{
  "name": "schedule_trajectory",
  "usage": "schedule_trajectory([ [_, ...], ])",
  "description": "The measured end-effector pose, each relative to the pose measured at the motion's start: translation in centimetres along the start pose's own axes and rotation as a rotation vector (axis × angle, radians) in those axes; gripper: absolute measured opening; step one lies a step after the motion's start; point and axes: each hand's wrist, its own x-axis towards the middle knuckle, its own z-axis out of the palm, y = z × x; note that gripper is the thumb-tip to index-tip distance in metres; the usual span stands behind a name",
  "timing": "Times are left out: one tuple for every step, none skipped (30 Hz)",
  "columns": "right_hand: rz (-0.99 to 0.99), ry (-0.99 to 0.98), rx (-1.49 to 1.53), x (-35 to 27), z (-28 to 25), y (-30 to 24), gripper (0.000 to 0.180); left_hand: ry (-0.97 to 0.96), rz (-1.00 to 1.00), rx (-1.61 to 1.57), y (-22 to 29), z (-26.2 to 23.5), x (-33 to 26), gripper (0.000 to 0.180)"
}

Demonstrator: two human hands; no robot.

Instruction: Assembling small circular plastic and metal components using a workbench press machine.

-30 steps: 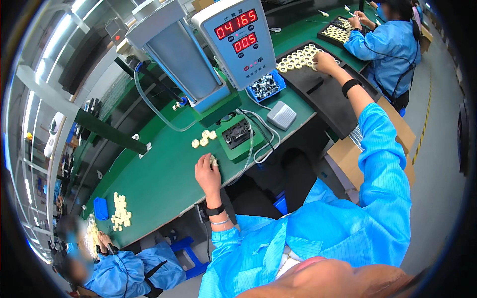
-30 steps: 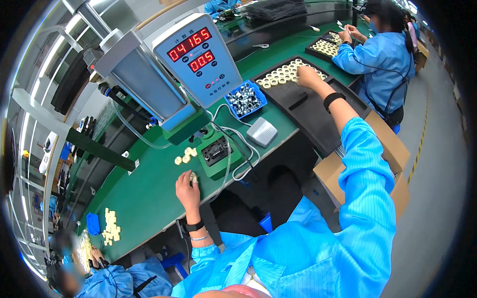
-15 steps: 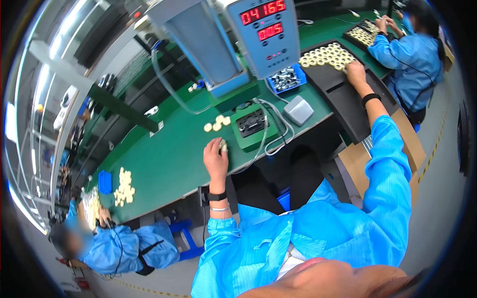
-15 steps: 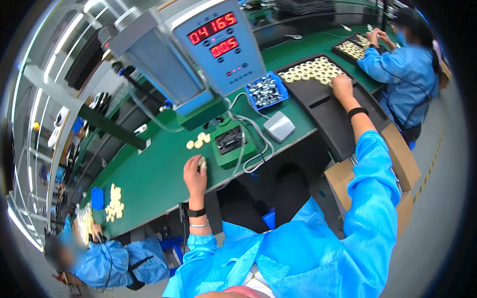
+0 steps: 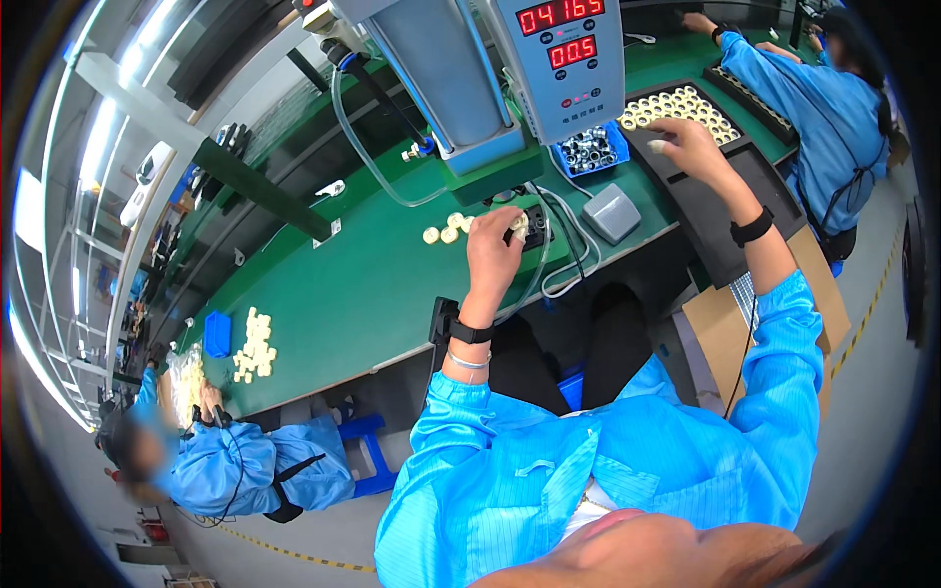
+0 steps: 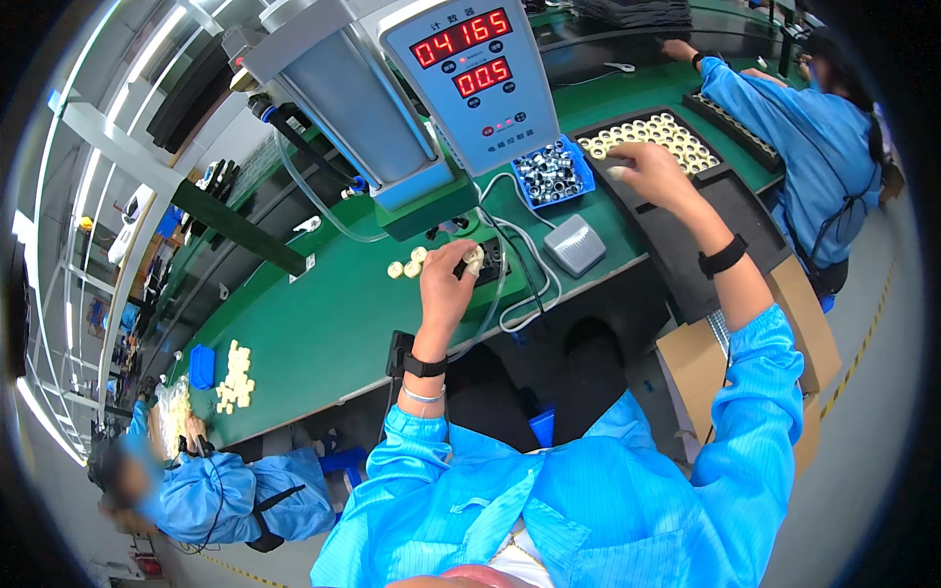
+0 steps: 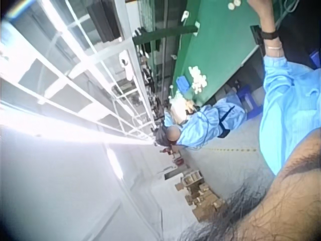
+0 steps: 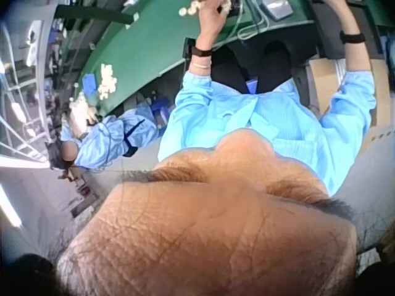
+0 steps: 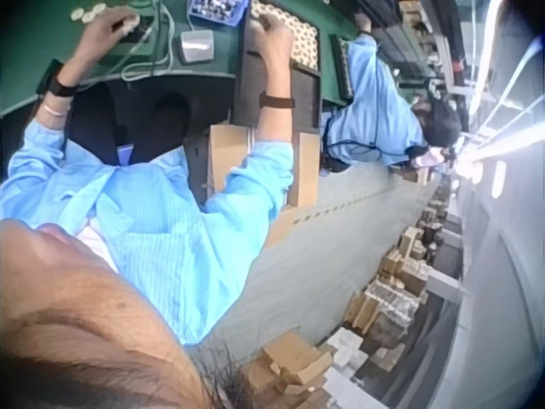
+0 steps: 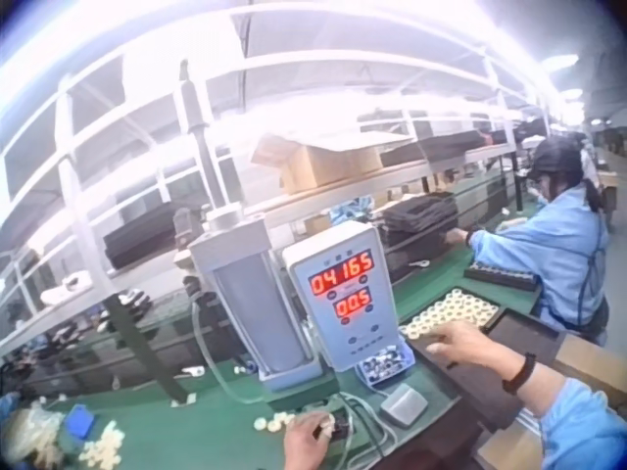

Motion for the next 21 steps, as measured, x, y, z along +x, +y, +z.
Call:
schedule_trajectory([
  [0.006, -0.020, 0.038, -0.1, -0.2, -1.9, 0.035, 0.001, 0.028, 0.019, 0.0, 0.0, -0.1, 0.028],
  [-0.005, -0.072, 0.057, 0.2, -0.2, -3.6, 0.034, -0.001, 0.029, 0.018, 0.0, -0.1, -0.5, 0.028],
  [-0.041, -0.083, 0.052, 0.8, 0.5, -3.9, 0.034, -0.009, 0.022, 0.043, -0.1, -0.1, -0.8, 0.028],
  [-0.079, -0.096, 0.047, 1.8, 1.7, -3.6, 0.034, -0.017, 0.014, 0.070, -0.2, -0.1, -1.0, 0.028],
  [-0.081, -0.094, 0.047, 2.8, 3.1, -3.3, 0.034, -0.015, 0.015, 0.071, -0.3, -0.1, -1.1, 0.028],
  [-0.152, -0.099, -0.002, 3.8, 5.0, -2.7, 0.030, -0.022, 0.046, 0.075, -0.5, -0.2, -1.2, 0.029],
  [-0.229, -0.104, -0.048, 5.0, 7.0, -2.1, 0.026, -0.027, 0.073, 0.083, -0.7, -0.4, -1.3, 0.031],
  [-0.254, -0.185, -0.124, 6.2, 8.9, -1.6, 0.023, -0.018, 0.066, 0.091, -0.5, -0.7, -1.5, 0.031],
  [-0.230, -0.258, -0.189, 6.4, 10.5, -1.6, 0.021, -0.035, 0.114, 0.168, -0.3, -1.0, -1.5, 0.035],
  [-0.201, -0.327, -0.257, 6.4, 11.7, -1.2, 0.019, -0.055, 0.165, 0.241, 0.1, -1.2, -1.5, 0.039],
  [-0.212, -0.331, -0.254, 6.4, 13.0, -0.6, 0.019, -0.073, 0.148, 0.221, 0.5, -1.7, -1.6, 0.045],
  [-0.172, -0.294, -0.355, 6.6, 14.5, 0.1, 0.018, -0.065, 0.140, 0.234, 0.0, -2.3, -1.9, 0.045],
  [-0.126, -0.253, -0.456, 6.7, 15.1, 0.4, 0.016, -0.023, 0.074, 0.277, -1.1, -3.0, -2.2, 0.045],
  [-0.133, -0.252, -0.453, 7.0, 15.2, 1.0, 0.016, 0.018, 0.010, 0.317, -2.3, -3.7, -2.5, 0.045],
  [-0.103, -0.213, -0.438, 7.3, 15.1, 1.5, 0.014, -0.017, -0.110, 0.453, -3.9, -4.6, -2.5, 0.045],
  [-0.077, -0.176, -0.424, 7.5, 15.2, 1.3, 0.015, 0.020, -0.123, 0.588, -6.5, -5.3, -2.8, 0.049],
  [-0.017, -0.128, -0.341, 7.4, 14.3, 0.2, 0.013, 0.009, -0.175, 0.651, -7.8, -6.0, -2.8, 0.048],
  [-0.068, -0.028, -0.288, 7.5, 14.2, 1.3, 0.012, -0.004, -0.217, 0.705, -8.5, -6.3, -2.4, 0.047],
  [0.042, -0.043, -0.138, 7.2, 13.3, -0.2, 0.013, -0.002, -0.219, 0.702, -9.3, -6.5, -2.3, 0.047],
  [0.152, -0.056, 0.011, 6.8, 12.6, -1.8, 0.015, -0.078, -0.245, 0.681, -10.0, -6.6, -2.1, 0.044],
  [0.242, -0.087, 0.366, 6.4, 12.6, -2.0, 0.016, -0.156, -0.260, 0.654, -10.4, -6.2, -1.8, 0.040],
])
